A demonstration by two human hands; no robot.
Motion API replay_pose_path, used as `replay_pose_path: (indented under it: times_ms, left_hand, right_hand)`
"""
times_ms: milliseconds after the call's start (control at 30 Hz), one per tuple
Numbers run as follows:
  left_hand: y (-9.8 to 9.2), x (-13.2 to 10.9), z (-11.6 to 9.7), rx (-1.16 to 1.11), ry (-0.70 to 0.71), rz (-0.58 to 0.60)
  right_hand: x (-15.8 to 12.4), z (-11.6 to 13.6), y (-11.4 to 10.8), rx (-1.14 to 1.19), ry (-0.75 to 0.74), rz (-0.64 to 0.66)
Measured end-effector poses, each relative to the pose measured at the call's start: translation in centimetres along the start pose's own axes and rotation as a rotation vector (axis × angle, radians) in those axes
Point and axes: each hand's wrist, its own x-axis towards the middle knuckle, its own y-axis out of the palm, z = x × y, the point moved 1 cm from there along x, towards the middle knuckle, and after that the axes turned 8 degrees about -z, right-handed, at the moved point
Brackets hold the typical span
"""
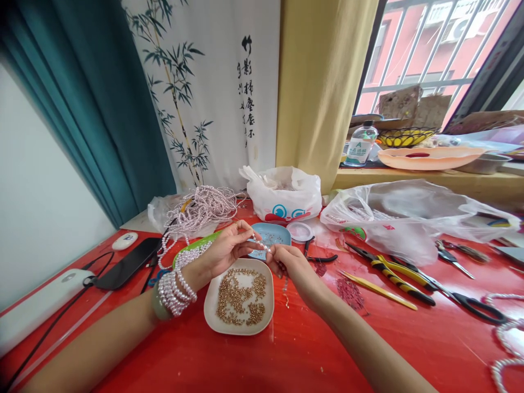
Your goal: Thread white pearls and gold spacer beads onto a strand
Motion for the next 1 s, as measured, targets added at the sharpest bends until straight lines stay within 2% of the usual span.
replay_pose_path:
  times_ms: [267,467,1000]
  left_hand:
    - [0.2,-0.2,0.2,0.021,-0.026,0.002]
    - [0.5,-0.4,0.0,0.042,-0.028,-0.013]
    - [1.2,-1.1,0.0,0.227,0.119,0.004]
  right_hand:
    - [-0.1,0.3,0.0,-0.066,-0.014,-0.016]
    - [-0.2,0.4,0.0,-0.094,-0.034,0.028]
    - [0.4,-0.1,-0.6,-0.239,0.01,-0.079]
